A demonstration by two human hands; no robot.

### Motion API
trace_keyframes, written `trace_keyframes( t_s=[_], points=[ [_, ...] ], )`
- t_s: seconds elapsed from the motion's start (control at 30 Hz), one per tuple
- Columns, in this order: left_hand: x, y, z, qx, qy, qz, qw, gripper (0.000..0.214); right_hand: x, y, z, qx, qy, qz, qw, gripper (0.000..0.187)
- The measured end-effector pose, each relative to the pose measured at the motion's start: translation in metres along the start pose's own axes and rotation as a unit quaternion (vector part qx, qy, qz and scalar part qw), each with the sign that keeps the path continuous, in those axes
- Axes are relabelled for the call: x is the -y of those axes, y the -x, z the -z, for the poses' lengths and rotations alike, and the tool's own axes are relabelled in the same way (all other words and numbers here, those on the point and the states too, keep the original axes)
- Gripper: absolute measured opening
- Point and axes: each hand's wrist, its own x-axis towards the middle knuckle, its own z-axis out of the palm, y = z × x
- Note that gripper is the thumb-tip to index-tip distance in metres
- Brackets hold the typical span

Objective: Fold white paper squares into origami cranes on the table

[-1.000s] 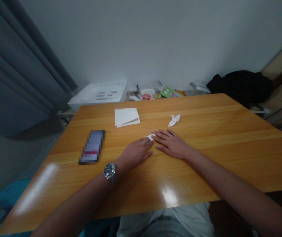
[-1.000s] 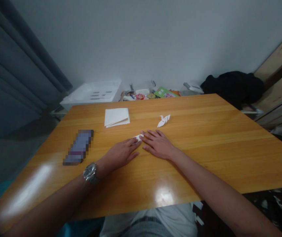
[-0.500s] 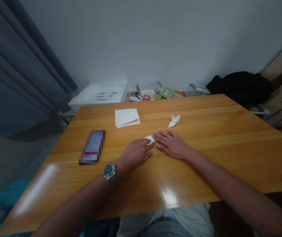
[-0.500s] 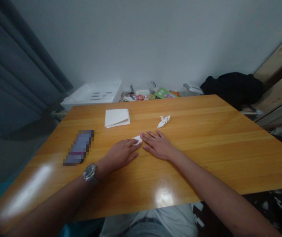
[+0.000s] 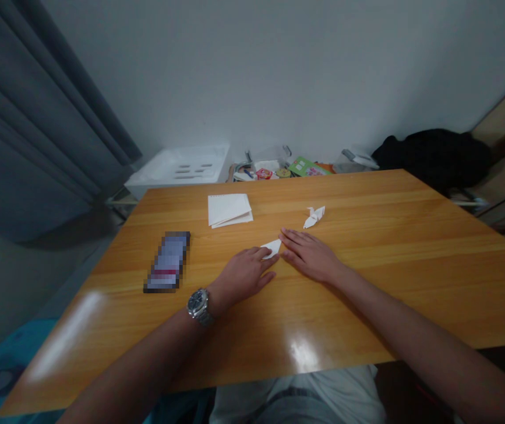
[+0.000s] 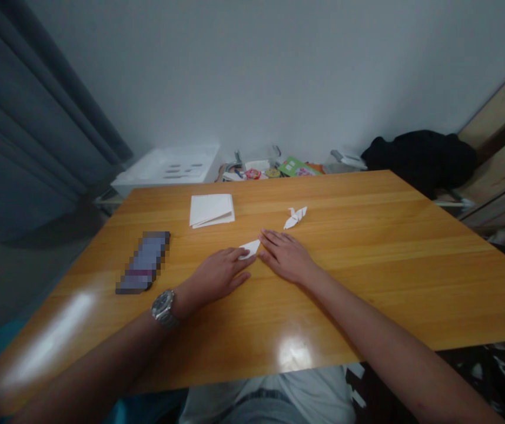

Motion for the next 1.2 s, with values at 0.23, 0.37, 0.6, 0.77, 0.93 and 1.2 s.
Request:
trace_keyframes(
  t_s=[0.23,0.37,0.6,0.77,0.93,1.2],
  points=[
    [0.000,0.001,-0.004,-0.012,0.002,0.009,1.000,0.044,-0.001,0.000,0.001,-0.008,0.020,0.013,1.000,0.059],
    [0.003,0.000,-0.004,-0.026,0.007,0.009,1.000,0.043,-0.005,0.001,0.000,-0.016,0.012,0.016,1.000,0.055],
    [0.009,0.001,-0.009,-0.042,-0.012,0.028,0.999,0.049,-0.007,0.004,0.004,-0.023,0.002,0.035,0.999,0.050],
    [0.010,0.003,-0.013,-0.053,-0.018,0.053,0.997,0.053,-0.002,0.006,0.011,-0.014,-0.007,0.078,0.997,0.046],
    [0.009,0.003,-0.014,-0.056,-0.023,0.064,0.996,0.052,0.003,0.008,0.013,-0.005,-0.013,0.121,0.993,0.046],
    [0.010,0.004,-0.015,-0.064,-0.013,0.066,0.996,0.049,0.006,0.009,0.013,-0.001,-0.043,0.132,0.990,0.046]
  ],
)
